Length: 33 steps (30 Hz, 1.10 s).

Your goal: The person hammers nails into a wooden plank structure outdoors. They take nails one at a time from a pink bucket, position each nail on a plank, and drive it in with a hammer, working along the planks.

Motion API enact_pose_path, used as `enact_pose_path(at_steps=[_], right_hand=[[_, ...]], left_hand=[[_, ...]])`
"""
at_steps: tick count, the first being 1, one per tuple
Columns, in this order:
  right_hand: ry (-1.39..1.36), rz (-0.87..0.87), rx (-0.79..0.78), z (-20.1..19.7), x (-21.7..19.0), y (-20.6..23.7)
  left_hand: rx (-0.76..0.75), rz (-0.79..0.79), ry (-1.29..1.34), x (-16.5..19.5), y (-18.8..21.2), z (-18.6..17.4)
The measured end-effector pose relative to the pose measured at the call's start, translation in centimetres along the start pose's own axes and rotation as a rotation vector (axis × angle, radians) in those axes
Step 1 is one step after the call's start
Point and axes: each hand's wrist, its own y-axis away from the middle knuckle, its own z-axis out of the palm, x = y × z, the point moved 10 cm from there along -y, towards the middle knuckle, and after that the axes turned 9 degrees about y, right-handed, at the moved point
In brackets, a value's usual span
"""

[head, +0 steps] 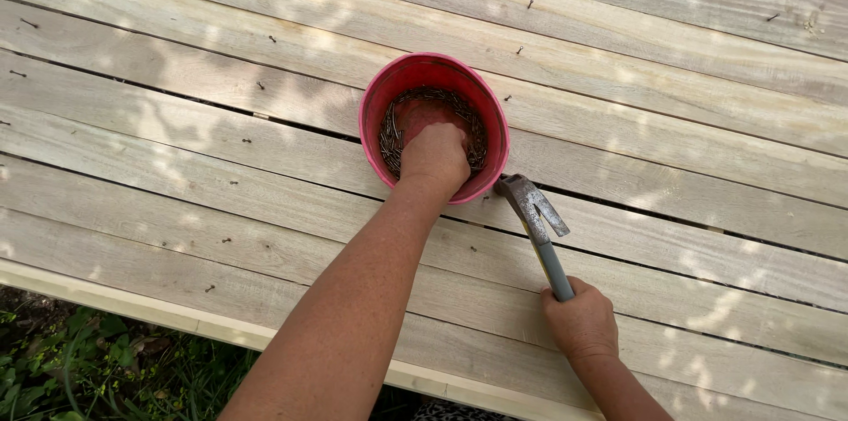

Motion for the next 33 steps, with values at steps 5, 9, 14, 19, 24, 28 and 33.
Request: enact_pose_path(at_steps=[5,9,14,19,24,28,33], right_hand=[[0.000,0.001,-0.015,0.3,0.0,0.0],[0.012,-0.040,0.021,0.0,-0.2,0.1],[0.003,-0.046,-0.038,0.7,0.0,-0.1],[-0.008,-0.148,-0.035,0.4,-0.6,-0.6],[-0.025,-0.195,-0.086,0.1,-0.2,0.0],[0.073,-0.251,-0.061,-0.8,0.6,1.0],[0.095,-0.234,-0.130,-0.2,3.0,2.5]], left_hand=[[0.031,-0.094,0.102,-3.8,2.7,0.1],[0.233,-0.087,0.289,-5.8,4.3,-1.2],[0.413,0.127,0.226,-3.4,5.5,-2.3],[0.387,0.140,-0.099,-0.9,5.7,-2.4],[0.237,0.153,-0.335,0.3,6.9,-3.0],[0.093,0.330,-0.455,2.8,8.1,-1.5],[0.284,0.442,-0.233,3.8,9.0,-1.7]])
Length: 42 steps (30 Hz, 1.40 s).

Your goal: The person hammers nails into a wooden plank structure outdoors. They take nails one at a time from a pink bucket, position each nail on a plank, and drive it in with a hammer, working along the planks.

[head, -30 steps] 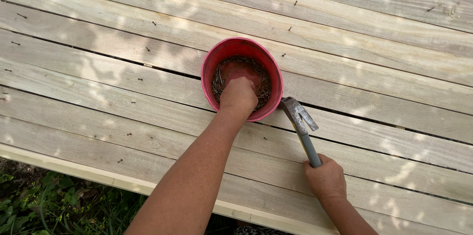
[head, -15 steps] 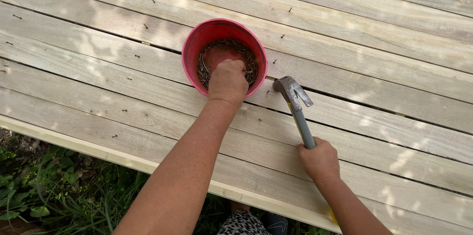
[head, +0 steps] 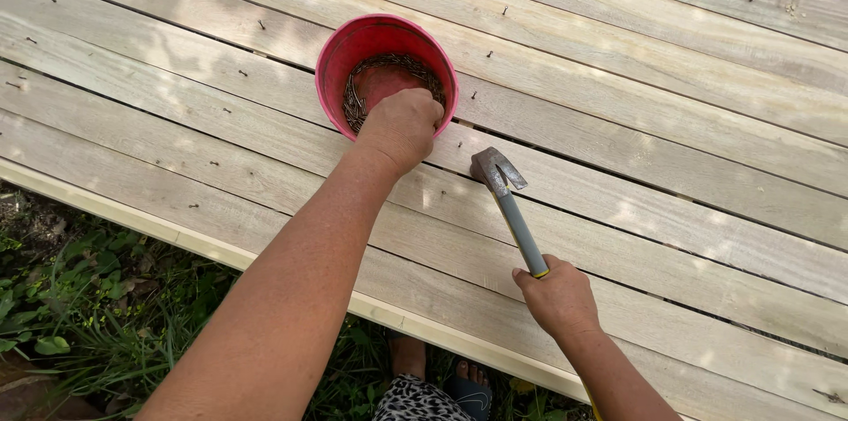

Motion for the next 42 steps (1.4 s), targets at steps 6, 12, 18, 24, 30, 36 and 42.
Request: enact_pose_path(at_steps=[6,12,18,24,30,36,42], right_hand=[[-0.032,-0.054,-0.030,2.3,1.5,1.5],[-0.009,-0.076,-0.123,5.2,2.2,2.7],[-0.058,-0.134,-0.060,6.0,2.1,3.4],[-0.054,-0.175,0.000,6.1,2.1,3.2],[-0.124,-0.155,0.028,7.1,1.9,3.7],[-0.160,-0.084,0.026,8.6,1.8,4.4],[-0.146,-0.028,-0.011,9.8,1.6,5.2]], left_hand=[[0.350,-0.423,0.646,-4.6,2.5,-0.3],[0.492,-0.634,1.327,-5.5,7.9,0.9],[0.086,-1.010,0.916,-6.9,15.5,6.8],[0.082,-0.898,0.510,-8.4,17.2,8.5],[0.093,-0.746,0.460,-8.6,17.2,8.4],[0.077,-0.722,0.418,-5.5,16.4,8.3],[-0.188,-0.686,0.119,-3.8,13.1,9.6]])
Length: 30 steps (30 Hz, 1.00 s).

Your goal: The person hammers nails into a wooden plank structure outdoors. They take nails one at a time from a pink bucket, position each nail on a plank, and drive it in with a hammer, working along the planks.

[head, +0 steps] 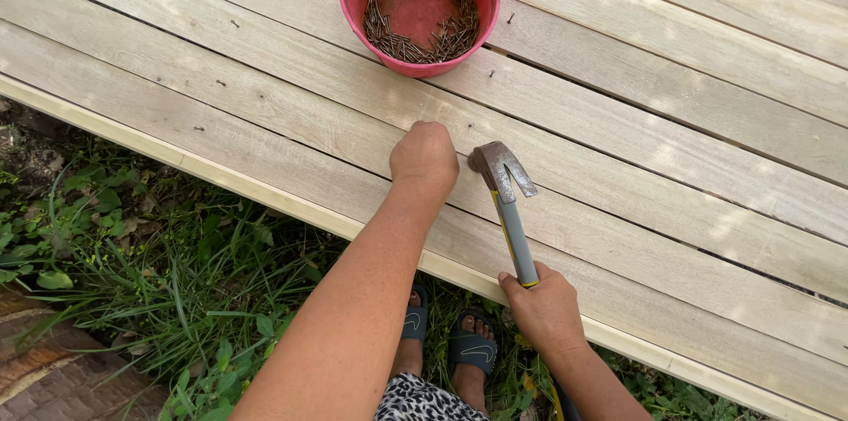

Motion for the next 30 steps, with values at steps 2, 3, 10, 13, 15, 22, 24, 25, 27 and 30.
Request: enact_pose_path(at_steps=[2,3,10,13,15,22,24,25,27,30], right_hand=[[-0.012,0.016,-0.013,0.1,-0.1,0.1],[-0.017,0.029,-0.010,0.1,-0.1,0.2],[-0.075,0.048,0.024,0.7,-0.5,0.7],[-0.070,0.054,0.022,1.1,-0.6,0.6],[-0.067,0.059,0.026,1.3,-0.5,0.6],[-0.073,0.046,0.068,0.9,-0.7,0.9],[-0.065,0.046,0.057,0.9,-0.8,1.0],[-0.055,0.037,0.058,0.8,-1.0,1.0],[-0.033,0.058,0.035,0.9,-0.9,1.1],[-0.015,0.101,-0.006,1.3,-0.6,1.1]], left_hand=[[-0.056,0.057,-0.068,0.3,0.0,0.4],[-0.086,0.085,-0.101,0.3,0.3,0.7],[0.041,0.124,0.088,-1.9,1.3,-1.6],[0.068,0.073,0.125,-2.4,1.2,-1.7],[0.058,0.137,0.024,-1.1,1.2,-0.9],[0.053,0.276,-0.213,1.2,0.9,1.0],[0.076,0.345,-0.187,1.2,1.3,0.5],[0.054,0.301,-0.099,0.3,1.0,0.1],[0.000,0.208,0.074,-1.9,0.8,-0.5],[-0.023,0.113,0.375,-4.2,0.9,-1.2]])
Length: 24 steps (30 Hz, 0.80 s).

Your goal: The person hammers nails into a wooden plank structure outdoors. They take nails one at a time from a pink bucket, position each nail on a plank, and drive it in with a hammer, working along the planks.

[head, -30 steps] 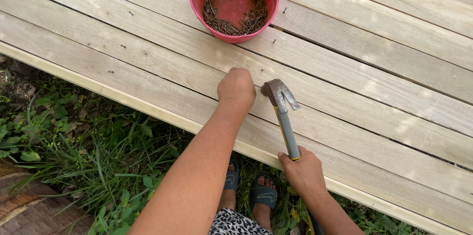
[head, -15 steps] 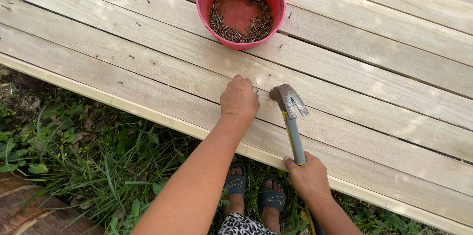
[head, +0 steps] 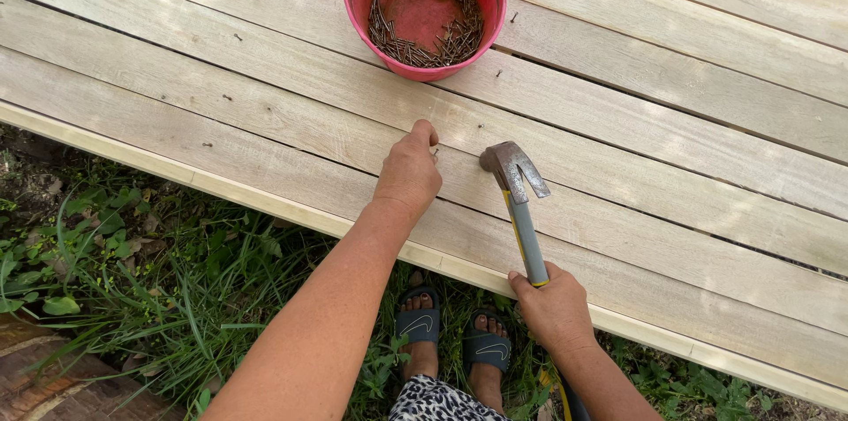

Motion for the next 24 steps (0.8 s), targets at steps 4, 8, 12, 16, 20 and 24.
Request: enact_pose_path(at_steps=[4,8,12,16,20,24], right_hand=[[-0.045,-0.015,0.019,-0.1,-0.3,0.2],[-0.058,-0.031,0.040,-0.3,-0.5,0.3],[-0.060,-0.036,0.046,-0.4,-0.4,0.3],[-0.038,-0.050,0.059,-0.4,-0.4,0.2],[-0.040,-0.053,0.059,-0.3,-0.4,0.2],[-0.031,-0.063,0.062,-0.4,-0.4,0.4]], left_hand=[[0.124,0.227,0.141,1.5,0.5,-1.0],[0.062,0.101,0.358,-0.1,0.3,1.2],[0.137,0.223,0.343,0.2,0.7,1.5],[0.182,0.332,0.205,0.8,1.2,1.7],[0.219,0.408,0.106,1.5,1.8,1.7],[0.215,0.509,0.027,2.7,2.7,1.8]])
